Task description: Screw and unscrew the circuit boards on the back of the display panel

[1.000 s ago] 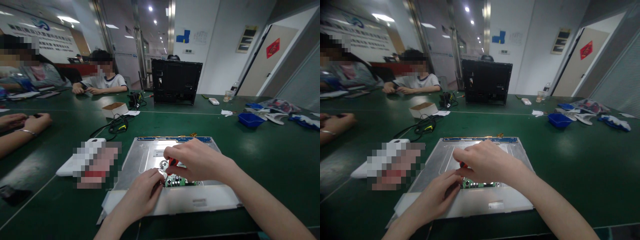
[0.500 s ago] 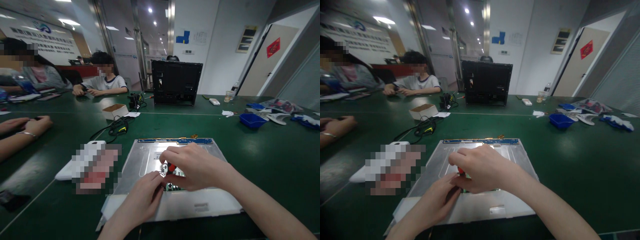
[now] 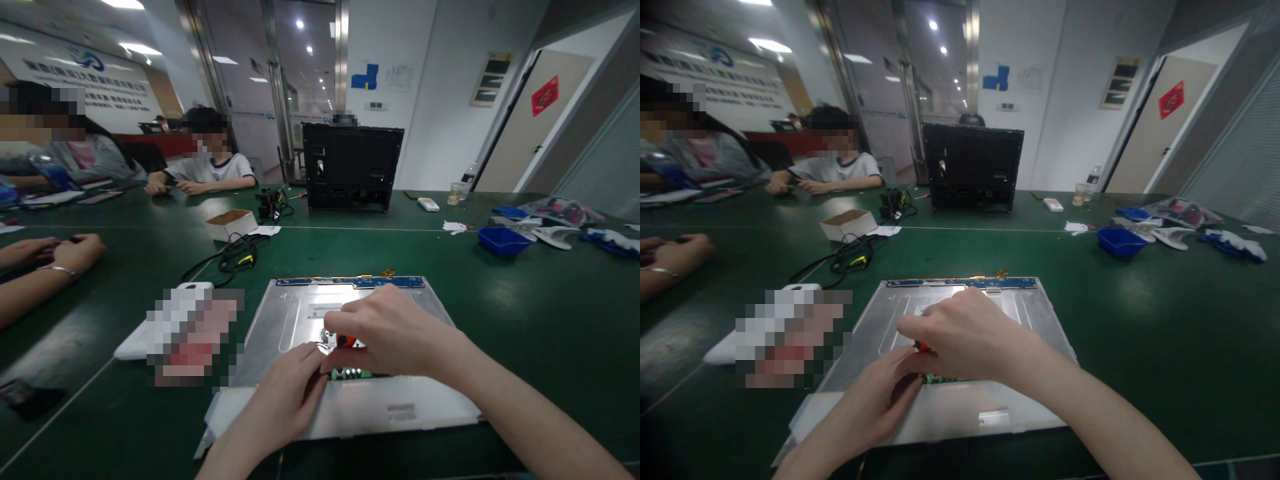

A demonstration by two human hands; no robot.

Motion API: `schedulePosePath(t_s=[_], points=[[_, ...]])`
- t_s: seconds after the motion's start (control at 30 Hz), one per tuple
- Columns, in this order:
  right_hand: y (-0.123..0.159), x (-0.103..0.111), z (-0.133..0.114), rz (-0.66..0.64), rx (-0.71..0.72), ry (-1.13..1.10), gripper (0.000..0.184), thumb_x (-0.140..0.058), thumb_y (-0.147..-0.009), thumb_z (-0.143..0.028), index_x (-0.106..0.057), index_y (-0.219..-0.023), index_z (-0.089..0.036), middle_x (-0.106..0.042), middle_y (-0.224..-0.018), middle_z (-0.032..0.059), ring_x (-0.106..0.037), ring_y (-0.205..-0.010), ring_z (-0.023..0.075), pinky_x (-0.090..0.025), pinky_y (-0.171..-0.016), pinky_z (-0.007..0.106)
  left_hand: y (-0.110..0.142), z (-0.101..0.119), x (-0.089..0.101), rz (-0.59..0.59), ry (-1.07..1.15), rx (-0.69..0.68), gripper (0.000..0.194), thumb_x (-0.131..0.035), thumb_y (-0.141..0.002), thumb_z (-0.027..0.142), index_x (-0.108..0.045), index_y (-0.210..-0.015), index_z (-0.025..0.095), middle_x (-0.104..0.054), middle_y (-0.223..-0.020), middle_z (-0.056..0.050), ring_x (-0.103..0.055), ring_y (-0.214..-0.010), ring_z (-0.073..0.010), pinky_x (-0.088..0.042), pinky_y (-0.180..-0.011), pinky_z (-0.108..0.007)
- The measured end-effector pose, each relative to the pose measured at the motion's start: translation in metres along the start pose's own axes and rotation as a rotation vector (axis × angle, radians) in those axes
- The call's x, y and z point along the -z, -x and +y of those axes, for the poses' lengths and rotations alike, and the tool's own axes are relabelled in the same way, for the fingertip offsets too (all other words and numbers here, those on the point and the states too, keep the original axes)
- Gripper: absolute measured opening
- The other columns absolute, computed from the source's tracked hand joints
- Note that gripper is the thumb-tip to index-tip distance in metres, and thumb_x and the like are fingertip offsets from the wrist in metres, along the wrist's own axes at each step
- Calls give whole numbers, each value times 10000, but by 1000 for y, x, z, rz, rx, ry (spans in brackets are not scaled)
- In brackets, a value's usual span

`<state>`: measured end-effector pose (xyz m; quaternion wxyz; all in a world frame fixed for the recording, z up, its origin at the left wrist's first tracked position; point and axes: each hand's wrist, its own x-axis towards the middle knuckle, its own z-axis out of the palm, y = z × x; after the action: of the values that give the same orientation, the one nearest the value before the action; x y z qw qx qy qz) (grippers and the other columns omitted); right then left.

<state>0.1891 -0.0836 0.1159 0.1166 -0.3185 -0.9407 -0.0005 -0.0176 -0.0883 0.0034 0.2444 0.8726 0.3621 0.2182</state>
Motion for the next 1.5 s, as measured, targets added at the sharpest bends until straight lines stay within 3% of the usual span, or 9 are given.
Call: schedulePosePath(t_s=[0.1,0.23,0.37,0.47,0.67,0.77,1.0,1.27,1.5], points=[[2,5,-1,-11,14,-95,142,-567,-884,-282,-554,-981,-179,-666,-915,24,-541,-685,132,-265,-541,274,-1,1,1,-4,1,11,148,-446,-881,135,-572,-920,203,-631,-949,-61,-599,-869,-217,-481,-752,-316],[3,7,-1,-47,11,-181,221,-556,-845,-173,-532,-1065,-170,-666,-976,26,-543,-700,127,-300,-570,260,-1,0,0,5,-11,7,158,-441,-880,133,-579,-902,208,-636,-920,-50,-601,-851,-215,-477,-734,-314],[-1,0,0,-12,-41,-78,158,-542,-916,-302,-561,-1019,-183,-691,-902,23,-570,-693,148,-258,-551,279,1,-3,-2,4,-11,1,183,-415,-904,137,-577,-953,208,-629,-973,-60,-599,-890,-215,-479,-775,-325],[-2,-1,-1,-43,-51,-7,262,-511,-934,-433,-585,-928,-182,-686,-768,19,-565,-638,156,-220,-528,295,2,-4,-3,7,-1,-15,192,-410,-911,146,-576,-984,211,-628,-988,-65,-599,-916,-222,-478,-799,-336],[4,7,-5,-35,7,-76,228,-551,-820,-240,-538,-1037,-171,-668,-933,33,-542,-660,144,-247,-505,283,-2,-1,-1,-12,-4,1,155,-427,-894,150,-569,-926,204,-628,-957,-64,-598,-868,-221,-483,-754,-319],[5,8,-7,-39,20,-71,216,-515,-837,-202,-507,-1050,-173,-658,-937,29,-517,-632,130,-237,-495,277,-3,1,0,-4,-9,-8,161,-426,-894,146,-568,-941,206,-630,-973,-62,-596,-898,-223,-480,-777,-323],[1,1,-5,-11,-54,113,188,-461,-966,-347,-526,-937,-173,-664,-771,30,-550,-597,148,-165,-503,302,-1,-4,-3,12,-35,-10,194,-406,-912,157,-584,-972,204,-638,-949,-67,-609,-878,-221,-484,-773,-327],[3,8,-3,-71,14,-73,186,-527,-860,-196,-513,-1043,-167,-661,-970,55,-568,-716,152,-279,-531,280,0,-2,-2,5,-12,2,156,-435,-889,138,-567,-932,211,-625,-950,-57,-593,-864,-217,-466,-748,-319],[-2,3,-2,-66,-61,33,189,-541,-933,-367,-548,-957,-180,-680,-766,22,-566,-632,151,-203,-525,287,2,-2,-4,29,13,16,186,-444,-880,132,-566,-993,216,-625,-1013,-59,-590,-936,-220,-462,-809,-333]])
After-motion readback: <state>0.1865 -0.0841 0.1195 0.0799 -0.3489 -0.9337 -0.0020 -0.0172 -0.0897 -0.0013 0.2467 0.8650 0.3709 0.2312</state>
